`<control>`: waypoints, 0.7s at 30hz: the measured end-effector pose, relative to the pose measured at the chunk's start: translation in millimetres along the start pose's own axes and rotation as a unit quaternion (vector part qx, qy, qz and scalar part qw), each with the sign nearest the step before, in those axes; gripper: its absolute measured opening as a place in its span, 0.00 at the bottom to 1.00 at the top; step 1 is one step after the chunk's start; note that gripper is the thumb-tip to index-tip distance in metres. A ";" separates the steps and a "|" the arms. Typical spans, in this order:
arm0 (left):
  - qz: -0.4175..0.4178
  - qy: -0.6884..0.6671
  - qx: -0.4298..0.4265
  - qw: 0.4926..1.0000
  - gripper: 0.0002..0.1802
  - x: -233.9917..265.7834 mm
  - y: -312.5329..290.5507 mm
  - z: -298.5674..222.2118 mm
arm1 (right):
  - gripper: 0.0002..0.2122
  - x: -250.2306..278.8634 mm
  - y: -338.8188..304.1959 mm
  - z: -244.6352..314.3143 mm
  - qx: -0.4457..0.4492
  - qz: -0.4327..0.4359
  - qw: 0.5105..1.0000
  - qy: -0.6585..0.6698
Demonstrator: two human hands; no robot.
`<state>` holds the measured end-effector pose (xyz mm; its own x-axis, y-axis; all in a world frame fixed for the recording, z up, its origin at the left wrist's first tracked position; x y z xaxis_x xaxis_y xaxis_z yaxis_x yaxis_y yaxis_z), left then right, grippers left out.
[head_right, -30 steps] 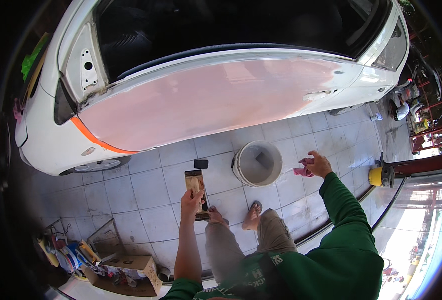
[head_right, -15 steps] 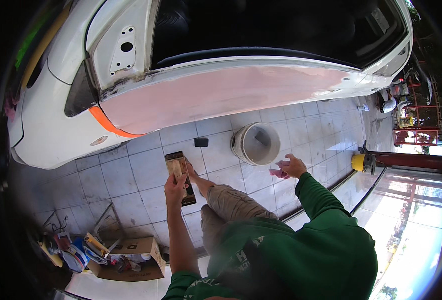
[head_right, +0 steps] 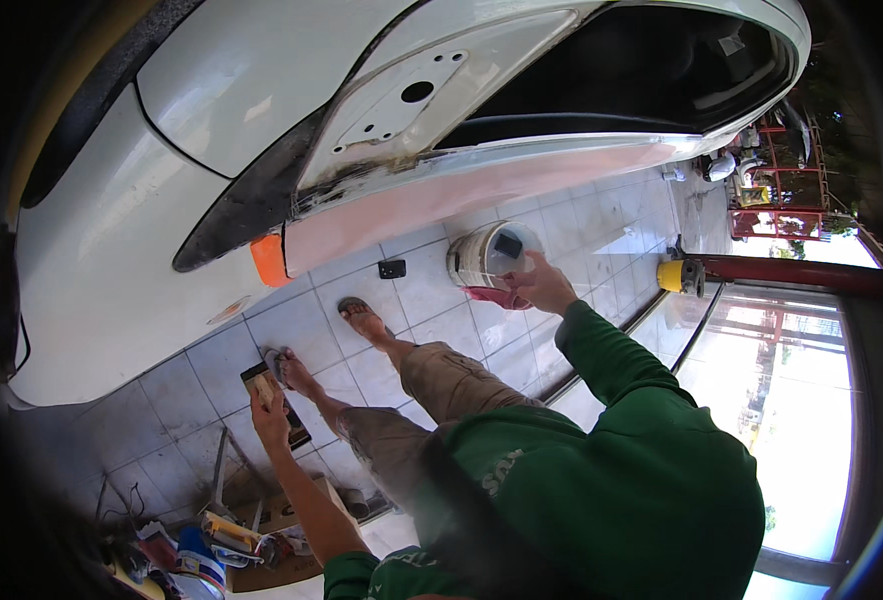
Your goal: The person attaches a sanding block to a sanding tool and then sands the surface of a car door. They wipe the surface with a cloth and continue sanding different areas of the door.
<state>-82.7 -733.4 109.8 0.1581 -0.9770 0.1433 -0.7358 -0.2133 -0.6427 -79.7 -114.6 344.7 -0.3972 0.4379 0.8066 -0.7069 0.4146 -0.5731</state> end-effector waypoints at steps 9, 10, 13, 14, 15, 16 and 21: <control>0.068 0.206 -0.041 0.975 0.40 123.4 78.9 74.1 | 0.51 6.7 -27.5 44.2 -0.123 -0.131 0.984 -0.024; 0.075 0.211 -0.043 0.974 0.40 133.4 78.7 83.0 | 0.51 3.6 -32.4 49.1 -0.131 -0.141 0.980 0.053; 0.085 0.280 0.056 0.954 0.39 147.6 64.5 79.4 | 0.51 -2.8 -35.2 50.1 -0.169 -0.148 0.974 0.038; 0.087 0.290 0.059 0.951 0.40 154.5 61.4 85.7 | 0.51 -4.0 -35.3 46.8 -0.167 -0.161 0.971 0.050; 0.087 0.299 0.061 0.948 0.40 164.9 57.8 105.8 | 0.51 -1.9 -36.4 47.3 -0.180 -0.163 0.968 0.064; 0.087 0.309 0.062 0.945 0.40 175.7 55.2 128.0 | 0.51 -0.7 -38.1 47.8 -0.193 -0.165 0.964 0.079; 0.109 0.189 0.201 0.955 0.40 213.8 41.2 227.4 | 0.50 -1.7 -46.8 41.2 -0.194 -0.219 0.945 0.148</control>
<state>70.5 -951.9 -57.2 -0.2755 -0.9433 0.1851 -0.3992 -0.0629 -0.9147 -70.0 -167.6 376.2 0.1051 0.3359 0.9360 -0.4752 0.8438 -0.2494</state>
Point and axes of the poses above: each hand's wrist, its own y-axis towards the middle knuckle, its own x-axis out of the back of the hand, z = x × y, the point moved 4 cm from there along y, towards the middle knuckle, and after that the axes turned 10 degrees about -y, right-handed, at the moved point
